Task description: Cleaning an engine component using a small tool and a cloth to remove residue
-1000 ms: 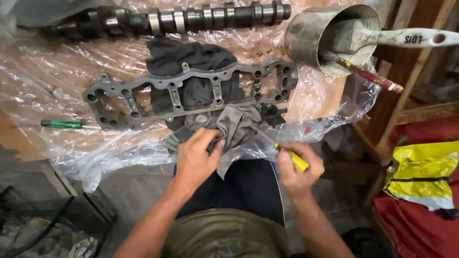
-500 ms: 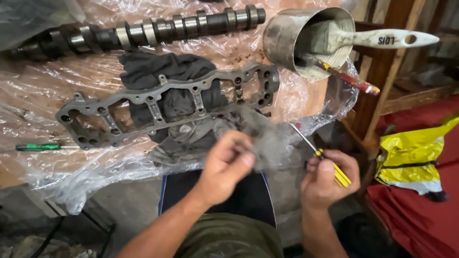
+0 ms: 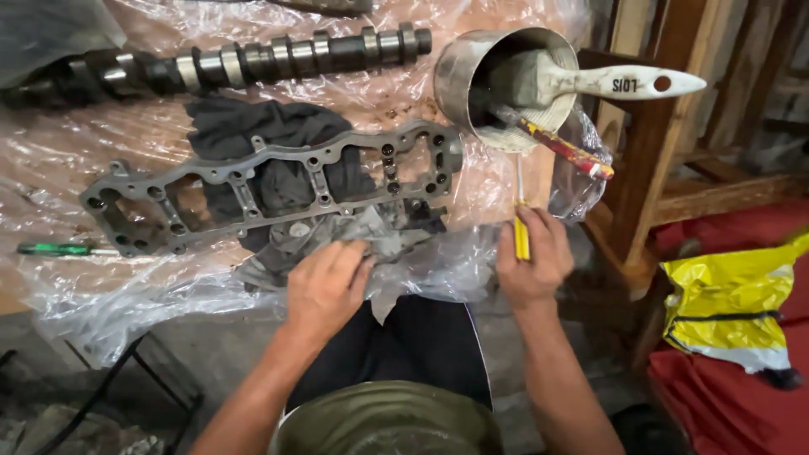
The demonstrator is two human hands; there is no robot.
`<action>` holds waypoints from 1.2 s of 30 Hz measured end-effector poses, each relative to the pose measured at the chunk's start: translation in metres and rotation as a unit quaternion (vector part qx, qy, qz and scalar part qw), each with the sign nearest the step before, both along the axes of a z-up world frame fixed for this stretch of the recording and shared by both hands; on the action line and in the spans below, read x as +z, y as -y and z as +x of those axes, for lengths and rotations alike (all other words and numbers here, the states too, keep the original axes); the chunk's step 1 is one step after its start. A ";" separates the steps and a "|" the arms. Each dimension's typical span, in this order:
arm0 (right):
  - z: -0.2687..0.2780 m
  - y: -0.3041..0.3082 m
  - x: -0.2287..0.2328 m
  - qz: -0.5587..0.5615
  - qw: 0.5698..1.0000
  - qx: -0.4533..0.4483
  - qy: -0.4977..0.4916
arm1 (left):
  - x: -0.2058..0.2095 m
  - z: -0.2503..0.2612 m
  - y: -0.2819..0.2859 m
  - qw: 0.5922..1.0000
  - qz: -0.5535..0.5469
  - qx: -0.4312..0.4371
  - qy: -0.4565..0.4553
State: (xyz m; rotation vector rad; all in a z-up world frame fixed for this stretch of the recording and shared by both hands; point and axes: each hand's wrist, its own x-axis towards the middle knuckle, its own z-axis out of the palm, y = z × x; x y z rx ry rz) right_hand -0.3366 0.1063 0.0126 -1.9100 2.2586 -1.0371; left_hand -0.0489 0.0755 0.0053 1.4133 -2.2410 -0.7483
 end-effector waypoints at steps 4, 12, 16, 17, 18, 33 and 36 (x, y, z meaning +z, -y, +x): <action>0.009 0.004 -0.025 0.022 0.998 0.057 0.001 | -0.003 -0.009 0.004 0.994 -0.086 -0.034 0.063; 0.005 0.011 -0.021 0.183 0.976 0.114 -0.012 | 0.030 0.000 0.066 0.989 -0.082 0.012 0.122; -0.002 0.015 -0.023 0.133 0.986 0.089 -0.049 | 0.034 0.015 0.099 0.979 0.004 -0.065 0.192; -0.001 0.018 -0.019 0.120 0.989 0.092 0.001 | 0.032 0.022 0.102 0.980 0.009 -0.080 0.179; -0.001 0.022 -0.015 0.108 0.988 0.094 0.051 | 0.030 0.030 0.105 0.981 0.013 -0.096 0.167; 0.043 0.039 -0.006 0.066 0.991 0.110 0.028 | -0.012 -0.015 0.105 0.968 -0.196 -0.093 0.123; 0.052 0.019 -0.007 0.074 0.981 0.175 0.041 | -0.011 -0.026 0.112 0.967 -0.198 -0.085 0.134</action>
